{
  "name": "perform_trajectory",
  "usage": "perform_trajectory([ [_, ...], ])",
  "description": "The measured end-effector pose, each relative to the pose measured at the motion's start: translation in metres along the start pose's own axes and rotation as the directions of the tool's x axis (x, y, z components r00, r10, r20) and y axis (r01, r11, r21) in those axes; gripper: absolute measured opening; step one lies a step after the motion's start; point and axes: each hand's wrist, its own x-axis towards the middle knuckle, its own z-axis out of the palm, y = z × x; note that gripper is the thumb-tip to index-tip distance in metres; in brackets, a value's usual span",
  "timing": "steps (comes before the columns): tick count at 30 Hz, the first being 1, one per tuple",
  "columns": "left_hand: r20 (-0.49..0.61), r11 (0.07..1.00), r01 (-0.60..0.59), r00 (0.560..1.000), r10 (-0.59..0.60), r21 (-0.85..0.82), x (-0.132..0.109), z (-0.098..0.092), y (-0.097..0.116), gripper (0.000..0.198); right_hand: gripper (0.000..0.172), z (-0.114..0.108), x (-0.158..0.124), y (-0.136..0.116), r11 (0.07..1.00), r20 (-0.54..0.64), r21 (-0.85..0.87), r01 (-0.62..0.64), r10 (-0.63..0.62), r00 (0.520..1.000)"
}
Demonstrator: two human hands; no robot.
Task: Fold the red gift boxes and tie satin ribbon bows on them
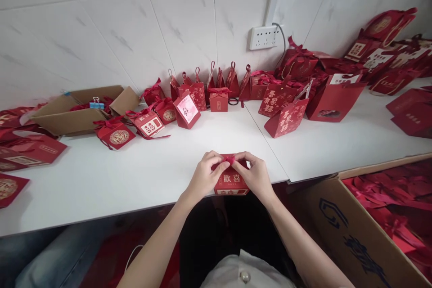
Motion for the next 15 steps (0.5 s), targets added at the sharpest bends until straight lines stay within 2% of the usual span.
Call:
perform_trajectory([
  [7, -0.093, 0.998, -0.056, 0.994, 0.059, 0.042, -0.0034, 0.005, -0.0012, 0.022, 0.013, -0.0089, 0.0014, -0.0045, 0.995, 0.134, -0.065, 0.072, -0.063, 0.989],
  [15, -0.144, 1.0, -0.009, 0.99, 0.013, 0.026, -0.0053, 0.0061, -0.0047, 0.015, 0.01, -0.0057, 0.0015, -0.0043, 0.994, 0.066, -0.065, 0.093, -0.089, 0.994],
])
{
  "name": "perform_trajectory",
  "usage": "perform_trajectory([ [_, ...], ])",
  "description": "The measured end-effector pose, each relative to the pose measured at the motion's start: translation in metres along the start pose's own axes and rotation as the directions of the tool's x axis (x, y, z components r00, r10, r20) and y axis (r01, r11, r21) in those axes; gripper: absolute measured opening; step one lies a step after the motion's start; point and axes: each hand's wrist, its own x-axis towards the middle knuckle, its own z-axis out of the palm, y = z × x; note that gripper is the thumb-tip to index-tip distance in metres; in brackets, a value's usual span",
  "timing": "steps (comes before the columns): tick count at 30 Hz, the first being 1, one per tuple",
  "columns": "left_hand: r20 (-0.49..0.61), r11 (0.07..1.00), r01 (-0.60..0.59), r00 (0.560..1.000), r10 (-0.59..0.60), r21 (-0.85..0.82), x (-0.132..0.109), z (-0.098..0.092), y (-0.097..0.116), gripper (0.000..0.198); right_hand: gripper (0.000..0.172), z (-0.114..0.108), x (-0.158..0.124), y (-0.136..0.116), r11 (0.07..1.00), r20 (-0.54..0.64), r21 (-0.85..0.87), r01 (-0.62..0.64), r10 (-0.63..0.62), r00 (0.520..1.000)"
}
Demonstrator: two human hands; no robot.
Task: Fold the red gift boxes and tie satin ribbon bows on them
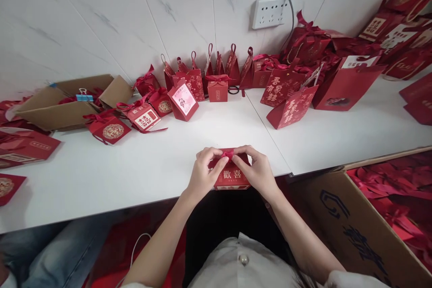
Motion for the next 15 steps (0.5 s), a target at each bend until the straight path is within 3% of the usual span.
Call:
perform_trajectory([
  [8, 0.038, 1.0, 0.018, 0.999, -0.017, -0.016, 0.0007, 0.0005, -0.0015, 0.017, 0.009, 0.001, -0.0008, 0.0011, 0.996, -0.018, -0.056, 0.07, -0.071, 0.997],
  [15, 0.001, 1.0, -0.003, 1.0, 0.003, 0.001, -0.0025, 0.0038, -0.0026, 0.015, 0.008, 0.0032, -0.0027, 0.0056, 0.978, -0.062, -0.062, 0.199, -0.203, 0.977],
])
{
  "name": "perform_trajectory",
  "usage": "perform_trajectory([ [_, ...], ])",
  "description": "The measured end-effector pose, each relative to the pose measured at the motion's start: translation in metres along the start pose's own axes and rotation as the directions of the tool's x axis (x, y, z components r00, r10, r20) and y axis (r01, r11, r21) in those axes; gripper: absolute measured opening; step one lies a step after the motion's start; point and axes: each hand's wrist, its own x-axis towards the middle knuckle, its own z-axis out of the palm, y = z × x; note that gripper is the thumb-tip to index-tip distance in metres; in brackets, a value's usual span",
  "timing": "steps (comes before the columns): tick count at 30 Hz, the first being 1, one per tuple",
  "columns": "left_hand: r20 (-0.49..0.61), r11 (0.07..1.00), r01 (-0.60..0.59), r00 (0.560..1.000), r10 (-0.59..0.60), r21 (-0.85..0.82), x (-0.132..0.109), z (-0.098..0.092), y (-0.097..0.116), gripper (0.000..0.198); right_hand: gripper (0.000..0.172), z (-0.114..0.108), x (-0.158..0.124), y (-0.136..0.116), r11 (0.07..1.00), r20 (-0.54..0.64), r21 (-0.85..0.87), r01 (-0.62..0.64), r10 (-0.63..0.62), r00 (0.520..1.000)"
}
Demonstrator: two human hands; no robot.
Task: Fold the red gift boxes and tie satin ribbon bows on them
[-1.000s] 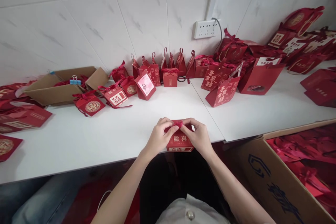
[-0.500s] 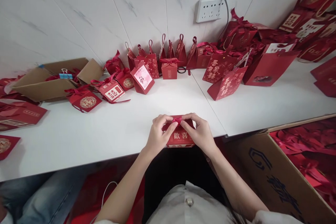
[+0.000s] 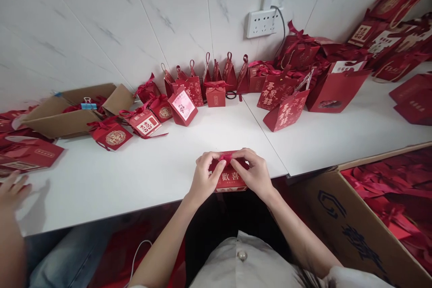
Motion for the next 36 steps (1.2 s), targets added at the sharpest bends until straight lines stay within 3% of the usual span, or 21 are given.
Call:
perform_trajectory([
  [5, -0.064, 0.996, 0.025, 0.998, -0.02, 0.09, -0.001, 0.0, 0.001, 0.015, 0.006, 0.002, 0.001, 0.0, 0.998, -0.018, -0.057, 0.023, -0.024, 1.0],
  [8, -0.088, 0.998, 0.026, 0.996, -0.021, 0.063, -0.002, 0.001, 0.001, 0.014, 0.007, 0.003, 0.002, 0.0, 0.995, -0.019, -0.087, 0.047, -0.048, 0.999],
  [18, -0.014, 0.991, 0.082, 0.996, -0.083, -0.104, 0.001, 0.0, 0.005, 0.018, 0.006, 0.002, 0.002, 0.001, 0.999, 0.01, -0.049, -0.004, 0.005, 1.0],
  [28, -0.084, 0.997, 0.013, 0.996, -0.007, 0.071, 0.001, 0.0, 0.007, 0.011, 0.006, 0.001, 0.004, 0.0, 0.998, -0.002, -0.047, -0.044, 0.044, 0.999],
  [36, -0.076, 0.997, 0.07, 0.995, -0.071, -0.011, 0.002, 0.0, 0.011, 0.014, 0.005, 0.0, 0.001, 0.002, 0.99, -0.02, -0.137, 0.046, -0.049, 0.999],
])
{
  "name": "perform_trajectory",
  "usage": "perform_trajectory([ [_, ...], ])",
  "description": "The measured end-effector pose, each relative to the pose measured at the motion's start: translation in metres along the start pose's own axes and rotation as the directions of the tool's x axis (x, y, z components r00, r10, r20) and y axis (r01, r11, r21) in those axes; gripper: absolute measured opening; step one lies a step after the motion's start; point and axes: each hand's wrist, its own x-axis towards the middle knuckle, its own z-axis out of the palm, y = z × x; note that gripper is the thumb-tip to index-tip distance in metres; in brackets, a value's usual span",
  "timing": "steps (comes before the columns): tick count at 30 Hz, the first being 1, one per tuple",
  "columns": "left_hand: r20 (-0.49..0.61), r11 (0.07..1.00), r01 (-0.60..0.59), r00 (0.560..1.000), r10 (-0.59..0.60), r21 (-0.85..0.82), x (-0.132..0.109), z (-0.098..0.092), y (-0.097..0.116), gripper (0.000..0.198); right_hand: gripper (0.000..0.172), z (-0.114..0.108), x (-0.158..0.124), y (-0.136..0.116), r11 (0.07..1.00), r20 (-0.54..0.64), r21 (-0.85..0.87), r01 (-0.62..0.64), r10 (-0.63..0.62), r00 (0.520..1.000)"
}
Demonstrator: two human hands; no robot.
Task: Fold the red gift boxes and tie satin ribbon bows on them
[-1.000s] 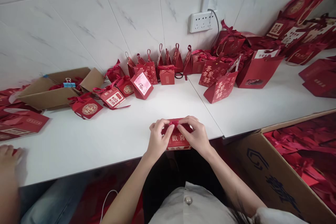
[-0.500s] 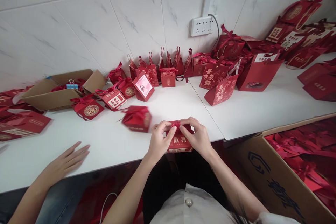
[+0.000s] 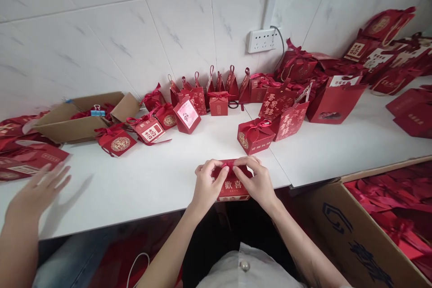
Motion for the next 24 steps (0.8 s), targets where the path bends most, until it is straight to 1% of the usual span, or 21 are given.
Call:
perform_trajectory([
  [3, -0.007, 0.999, 0.027, 1.0, -0.027, -0.039, 0.0, 0.0, 0.0, 0.014, 0.005, 0.0, 0.0, 0.0, 0.998, -0.013, -0.035, 0.049, -0.049, 0.999],
  [5, 0.001, 0.997, 0.051, 0.999, -0.052, -0.063, 0.0, 0.0, 0.001, 0.015, 0.006, 0.0, 0.001, -0.001, 0.997, -0.014, -0.046, 0.059, -0.059, 0.998],
  [10, 0.083, 0.975, 0.125, 0.99, -0.111, -0.186, 0.001, 0.0, 0.002, 0.017, 0.006, 0.001, 0.002, -0.002, 1.0, 0.009, -0.002, -0.024, 0.024, 1.0],
  [14, 0.114, 0.958, 0.147, 0.986, -0.122, -0.248, 0.004, 0.001, -0.001, 0.017, 0.01, 0.001, 0.003, -0.003, 0.997, 0.045, 0.032, -0.067, 0.066, 0.997],
  [18, 0.121, 0.94, 0.158, 0.985, -0.127, -0.303, 0.007, 0.003, -0.005, 0.018, 0.013, 0.0, 0.004, -0.006, 0.997, 0.061, 0.01, -0.075, 0.074, 0.995],
  [24, 0.106, 0.943, 0.157, 0.986, -0.131, -0.293, 0.008, 0.004, -0.005, 0.015, 0.016, -0.001, 0.004, -0.011, 0.996, 0.089, -0.037, -0.078, 0.081, 0.993],
])
